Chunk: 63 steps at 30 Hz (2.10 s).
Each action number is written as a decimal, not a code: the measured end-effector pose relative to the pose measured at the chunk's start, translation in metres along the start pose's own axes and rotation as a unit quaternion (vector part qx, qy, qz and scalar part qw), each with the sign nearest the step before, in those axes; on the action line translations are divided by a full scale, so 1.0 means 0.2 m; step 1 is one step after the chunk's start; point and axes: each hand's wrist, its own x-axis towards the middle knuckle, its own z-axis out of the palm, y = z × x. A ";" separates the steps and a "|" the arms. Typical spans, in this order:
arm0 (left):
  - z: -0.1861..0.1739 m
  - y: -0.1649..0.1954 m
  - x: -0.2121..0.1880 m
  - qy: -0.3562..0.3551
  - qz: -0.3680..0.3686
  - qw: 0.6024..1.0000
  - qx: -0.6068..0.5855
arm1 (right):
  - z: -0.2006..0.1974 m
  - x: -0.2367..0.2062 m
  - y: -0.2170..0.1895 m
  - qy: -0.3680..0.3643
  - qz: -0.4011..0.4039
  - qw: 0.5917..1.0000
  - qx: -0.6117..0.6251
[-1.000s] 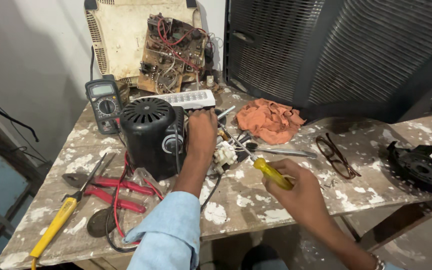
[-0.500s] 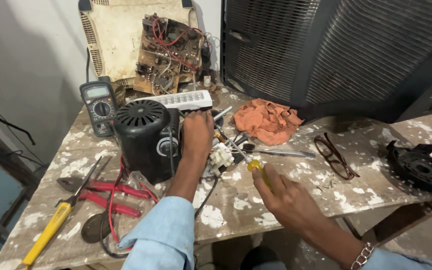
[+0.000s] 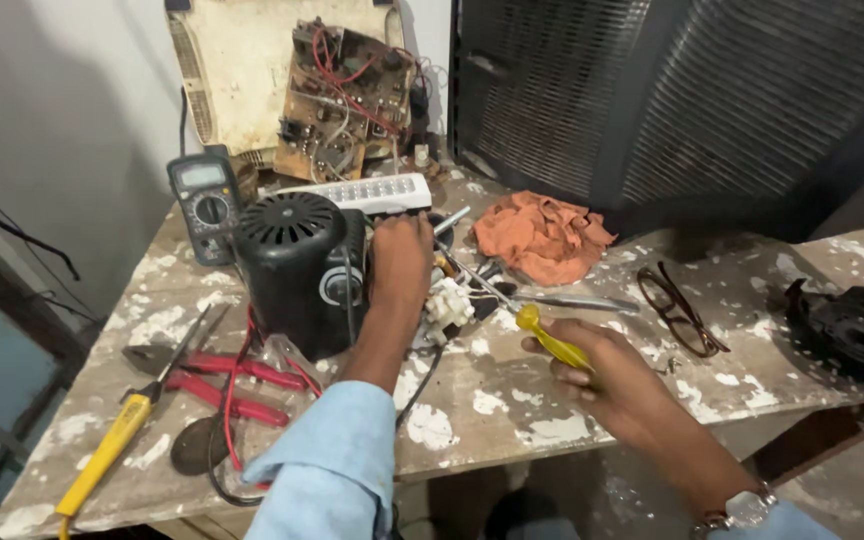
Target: The person uses a yellow-handled screwdriver to repeatedly tighten and loosen screws on a white plastic component attached to a black cylindrical device. The person holds the device with the left hand while turning the screwdriver with the right hand. The person then picks up a black plastic fan housing and places it on the device.
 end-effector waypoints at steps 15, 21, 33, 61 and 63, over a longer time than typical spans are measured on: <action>0.00 0.00 0.00 0.007 -0.020 1.000 -0.019 | 0.19 -0.22 -0.01 0.086 -0.530 0.645 -0.543; -0.03 0.02 0.00 -0.007 -0.042 0.999 -0.024 | 0.15 -0.21 -0.08 -0.013 -0.520 0.374 -0.768; -0.05 0.03 -0.01 -0.011 -0.002 1.000 -0.010 | 0.07 -0.08 -0.02 0.053 -0.450 0.798 -0.397; -0.12 0.07 0.00 -0.004 -0.027 1.000 0.000 | 0.09 -0.18 -0.04 0.080 -0.517 0.623 -0.581; -0.12 0.07 0.00 -0.006 -0.031 0.999 0.006 | 0.08 -0.19 -0.04 0.063 -0.575 0.515 -0.633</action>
